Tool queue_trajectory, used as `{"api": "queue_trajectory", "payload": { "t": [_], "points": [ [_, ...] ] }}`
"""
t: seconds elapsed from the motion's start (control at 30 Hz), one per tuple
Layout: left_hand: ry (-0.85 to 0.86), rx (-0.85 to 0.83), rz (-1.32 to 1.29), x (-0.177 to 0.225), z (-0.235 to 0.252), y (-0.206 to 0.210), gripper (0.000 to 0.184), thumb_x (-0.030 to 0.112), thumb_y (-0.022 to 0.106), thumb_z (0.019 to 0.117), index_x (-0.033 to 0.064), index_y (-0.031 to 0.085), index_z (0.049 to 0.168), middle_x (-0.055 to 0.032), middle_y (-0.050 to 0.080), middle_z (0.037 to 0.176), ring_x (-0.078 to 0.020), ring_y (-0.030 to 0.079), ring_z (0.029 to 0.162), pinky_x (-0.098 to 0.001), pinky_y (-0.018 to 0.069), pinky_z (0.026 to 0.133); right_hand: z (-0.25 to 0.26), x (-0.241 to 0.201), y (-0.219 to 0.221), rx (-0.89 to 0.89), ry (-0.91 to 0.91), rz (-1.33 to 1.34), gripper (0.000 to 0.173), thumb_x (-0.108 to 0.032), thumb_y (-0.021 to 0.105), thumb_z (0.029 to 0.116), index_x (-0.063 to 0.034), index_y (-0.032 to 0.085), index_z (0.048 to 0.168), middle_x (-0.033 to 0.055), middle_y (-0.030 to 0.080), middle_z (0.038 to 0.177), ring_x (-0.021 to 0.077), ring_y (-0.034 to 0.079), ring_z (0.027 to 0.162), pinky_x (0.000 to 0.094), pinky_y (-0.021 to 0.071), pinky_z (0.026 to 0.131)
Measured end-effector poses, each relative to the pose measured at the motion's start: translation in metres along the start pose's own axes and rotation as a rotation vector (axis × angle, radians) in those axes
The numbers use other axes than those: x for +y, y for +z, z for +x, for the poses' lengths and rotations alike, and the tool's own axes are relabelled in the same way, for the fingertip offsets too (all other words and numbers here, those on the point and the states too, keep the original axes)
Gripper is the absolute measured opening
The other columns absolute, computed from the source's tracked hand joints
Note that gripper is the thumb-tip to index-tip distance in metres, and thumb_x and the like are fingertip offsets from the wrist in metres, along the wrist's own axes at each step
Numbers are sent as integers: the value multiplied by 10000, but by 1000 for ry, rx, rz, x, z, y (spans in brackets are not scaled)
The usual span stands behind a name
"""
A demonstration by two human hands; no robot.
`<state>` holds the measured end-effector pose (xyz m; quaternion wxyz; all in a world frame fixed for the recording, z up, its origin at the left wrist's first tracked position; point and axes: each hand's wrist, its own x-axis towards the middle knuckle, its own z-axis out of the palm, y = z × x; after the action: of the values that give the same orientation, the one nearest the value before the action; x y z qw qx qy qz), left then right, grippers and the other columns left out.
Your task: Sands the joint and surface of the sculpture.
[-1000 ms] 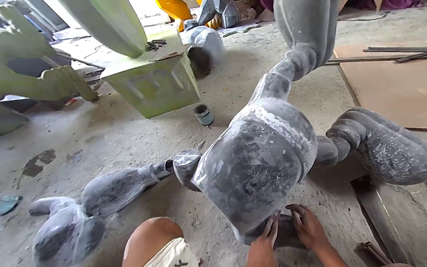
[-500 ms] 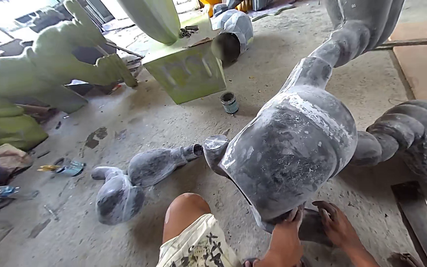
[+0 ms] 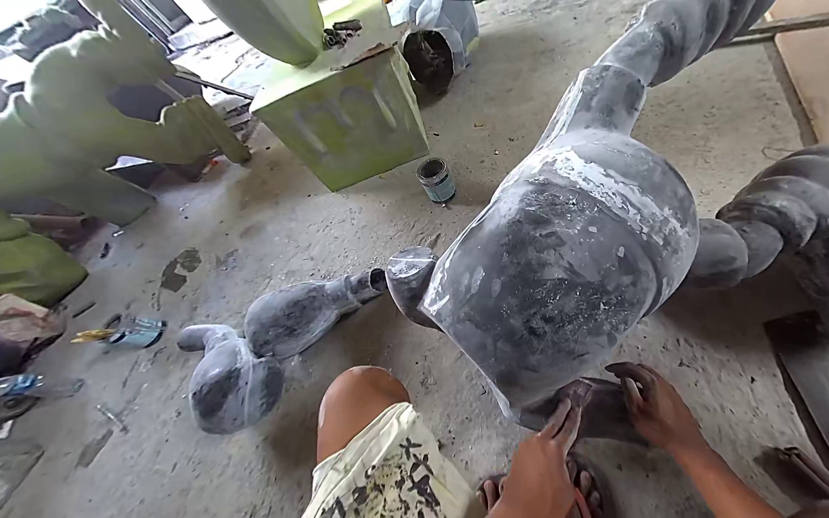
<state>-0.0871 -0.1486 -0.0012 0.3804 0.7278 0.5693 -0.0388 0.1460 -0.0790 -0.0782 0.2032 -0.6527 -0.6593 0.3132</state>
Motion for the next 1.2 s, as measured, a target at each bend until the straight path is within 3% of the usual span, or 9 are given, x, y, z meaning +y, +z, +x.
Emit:
{"api": "queue_trajectory", "payload": {
  "t": [0.17,0.37,0.53,0.73,0.8,0.9,1.0,1.1,1.2],
  "points": [
    [-115,-90,52,26,49,-11,982,0,615,824,307,197,1658,40,292,1688,-293,540,1368,-576,541,976,-3,3,-1,-16,25,-25,366,-251,423,998,-204,737,1179,64,717,1126,237,687,1056,497,571,889],
    [-47,-8,-36,10,-4,6,782,169,629,935,286,299,1635,93,248,1701,-224,700,1125,-497,611,834,-5,0,-1,-4,-9,-8,376,-246,408,996,-193,740,1164,53,724,1126,234,692,1056,511,572,894],
    [-135,-99,65,36,50,-11,914,6,576,860,284,221,1655,65,235,1707,-263,527,1385,-542,530,1005,-4,-4,-3,-37,53,-17,308,-208,474,1010,-185,743,1159,66,717,1130,242,692,1053,508,573,906],
    [-27,10,42,9,-7,7,780,168,614,948,283,277,1643,85,259,1699,-223,730,1034,-487,623,784,-4,-5,-5,-31,51,3,300,-201,498,990,-203,745,1159,48,720,1126,227,697,1029,508,580,885],
    [-52,-8,66,23,17,6,876,48,617,875,263,263,1648,67,218,1713,-249,697,1137,-509,617,821,-6,-4,-4,-26,52,2,296,-197,499,995,-200,746,1157,41,724,1132,214,696,1049,496,581,901],
    [-79,-84,88,35,49,-5,894,3,544,874,274,212,1658,80,166,1724,-244,517,1398,-526,536,1005,-4,-4,-5,-50,82,1,283,-197,499,1016,-189,742,1162,48,720,1149,215,687,1077,488,568,937],
    [-4,19,35,22,7,10,827,105,633,893,249,302,1636,64,276,1693,-235,670,1193,-500,606,874,-6,-7,-8,-84,117,-4,285,-223,507,1010,-202,742,1170,51,717,1149,217,685,1069,491,564,938],
    [-5,53,42,11,-12,19,714,248,598,978,270,313,1632,65,348,1664,-216,732,1044,-487,625,800,-4,-13,-9,-82,140,-40,273,-261,534,996,-219,749,1160,43,724,1127,222,694,1053,495,570,920],
    [-24,-37,76,29,34,0,844,65,615,887,239,282,1642,43,248,1705,-248,577,1336,-520,544,1004,-5,-16,-9,-91,183,-61,244,-275,556,1002,-218,754,1134,51,717,1090,237,688,1036,506,567,901]
  ]
}}
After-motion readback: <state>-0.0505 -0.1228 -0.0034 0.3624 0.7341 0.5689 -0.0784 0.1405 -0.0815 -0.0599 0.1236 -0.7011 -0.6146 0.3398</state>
